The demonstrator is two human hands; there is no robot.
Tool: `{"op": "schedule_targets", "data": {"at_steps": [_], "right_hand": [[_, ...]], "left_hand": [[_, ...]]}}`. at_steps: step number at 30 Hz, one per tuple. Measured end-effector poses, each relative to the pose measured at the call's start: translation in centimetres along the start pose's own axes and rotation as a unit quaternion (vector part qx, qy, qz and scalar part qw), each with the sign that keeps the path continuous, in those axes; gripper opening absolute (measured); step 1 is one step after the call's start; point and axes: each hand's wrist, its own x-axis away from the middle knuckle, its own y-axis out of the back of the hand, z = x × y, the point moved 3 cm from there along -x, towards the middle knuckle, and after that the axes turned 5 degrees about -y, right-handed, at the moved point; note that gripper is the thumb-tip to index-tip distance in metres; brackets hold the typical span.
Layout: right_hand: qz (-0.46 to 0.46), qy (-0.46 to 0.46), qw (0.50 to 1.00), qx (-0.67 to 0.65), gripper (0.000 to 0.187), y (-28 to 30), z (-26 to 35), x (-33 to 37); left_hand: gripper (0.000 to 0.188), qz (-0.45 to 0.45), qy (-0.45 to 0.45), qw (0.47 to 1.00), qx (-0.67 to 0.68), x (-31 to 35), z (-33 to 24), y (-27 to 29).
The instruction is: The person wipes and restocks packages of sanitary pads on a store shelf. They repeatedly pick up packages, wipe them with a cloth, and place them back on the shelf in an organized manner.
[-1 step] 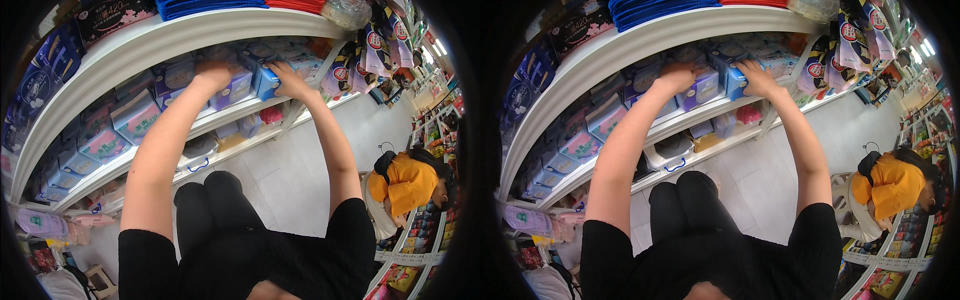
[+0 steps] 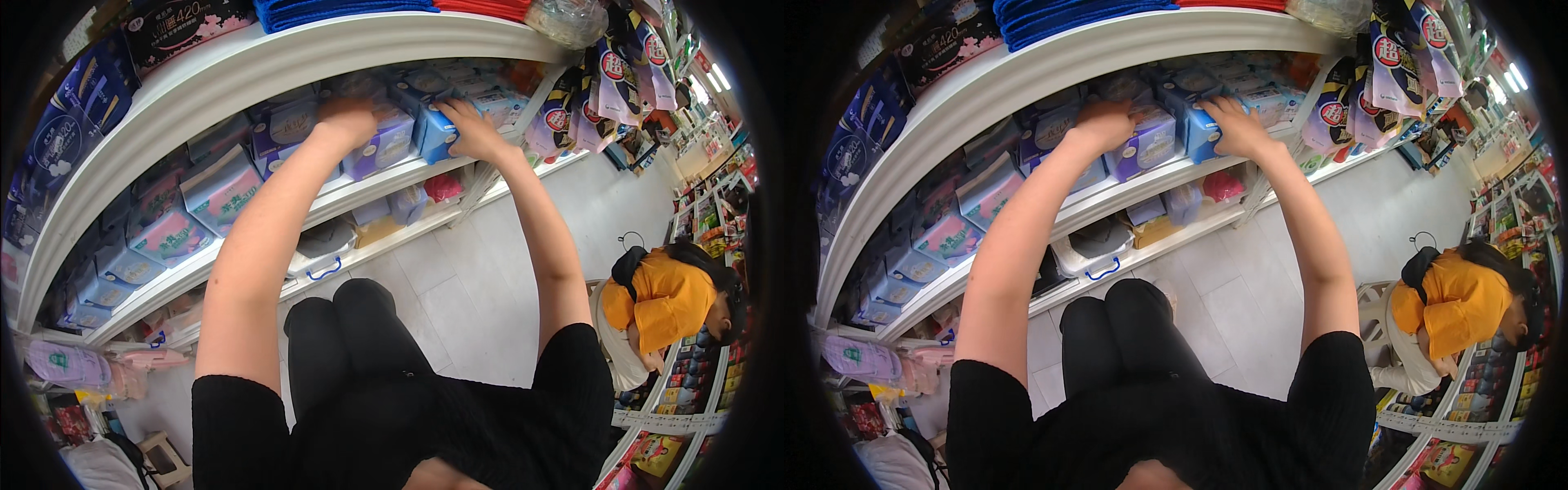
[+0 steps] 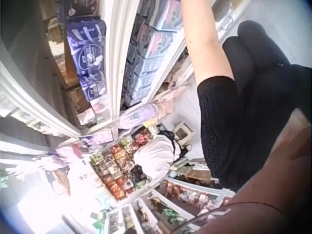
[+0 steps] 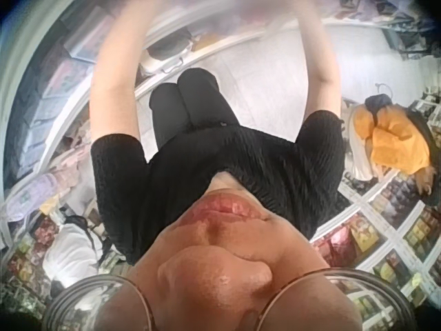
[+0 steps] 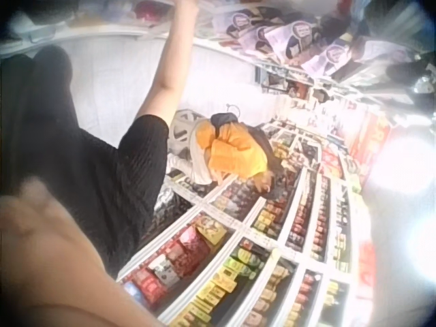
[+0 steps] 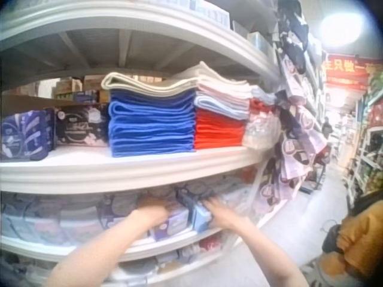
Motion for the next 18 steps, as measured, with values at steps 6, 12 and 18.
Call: {"op": "schedule_targets", "data": {"at_steps": [6,12,18], "right_hand": [[-0.049,0.032,0.998,-0.015,0.083,-1.5,0.8,-2.3],[-0.072,0.034,0.997,0.016,0.083,-2.8,1.0,-3.5],[-0.117,0.031,0.992,0.038,0.085,-3.5,0.3,-4.3]], "left_hand": [[0.044,-0.074,-0.041,0.994,-0.073,0.8,0.4,-0.8],[0.027,-0.220,-0.126,0.933,-0.257,1.2,-0.2,-1.7],[0.023,-0.323,-0.240,0.915,-0.024,9.9,-3.2,-1.5]]}}
